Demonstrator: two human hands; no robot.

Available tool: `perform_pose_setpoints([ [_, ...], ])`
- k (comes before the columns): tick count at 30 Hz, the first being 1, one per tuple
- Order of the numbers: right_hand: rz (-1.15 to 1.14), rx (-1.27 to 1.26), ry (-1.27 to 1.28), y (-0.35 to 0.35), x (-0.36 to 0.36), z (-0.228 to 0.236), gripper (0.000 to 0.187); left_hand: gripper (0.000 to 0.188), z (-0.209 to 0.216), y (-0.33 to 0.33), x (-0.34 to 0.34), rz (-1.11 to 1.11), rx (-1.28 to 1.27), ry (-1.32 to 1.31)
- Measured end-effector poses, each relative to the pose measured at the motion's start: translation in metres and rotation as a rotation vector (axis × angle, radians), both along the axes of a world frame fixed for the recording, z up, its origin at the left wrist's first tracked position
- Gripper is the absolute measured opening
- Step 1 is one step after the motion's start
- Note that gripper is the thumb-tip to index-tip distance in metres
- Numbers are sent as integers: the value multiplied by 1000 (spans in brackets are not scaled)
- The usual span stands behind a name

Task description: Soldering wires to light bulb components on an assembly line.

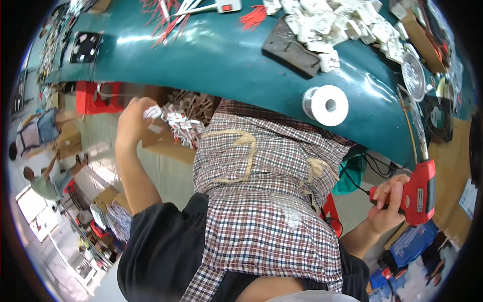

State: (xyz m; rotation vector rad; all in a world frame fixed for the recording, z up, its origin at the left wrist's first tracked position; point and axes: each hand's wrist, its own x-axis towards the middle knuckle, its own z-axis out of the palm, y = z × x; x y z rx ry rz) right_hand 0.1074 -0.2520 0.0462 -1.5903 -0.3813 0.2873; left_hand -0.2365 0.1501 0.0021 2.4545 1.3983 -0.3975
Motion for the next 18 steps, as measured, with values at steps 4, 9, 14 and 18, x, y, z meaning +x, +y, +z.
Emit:
perform_pose_setpoints([
  [4,-8,9,-36,-3,2,1,9,40,-55,19,-24,56,26,103],
  [9,-22,-25,-52,-1,1,4,11,35,-103,25,-54,112,-18,242],
  [14,0,-34,-52,2,2,7,12,53,-138,30,-63,303,-4,37],
  [18,24,-38,-65,4,2,10,12,63,-222,39,-122,684,61,-22],
])
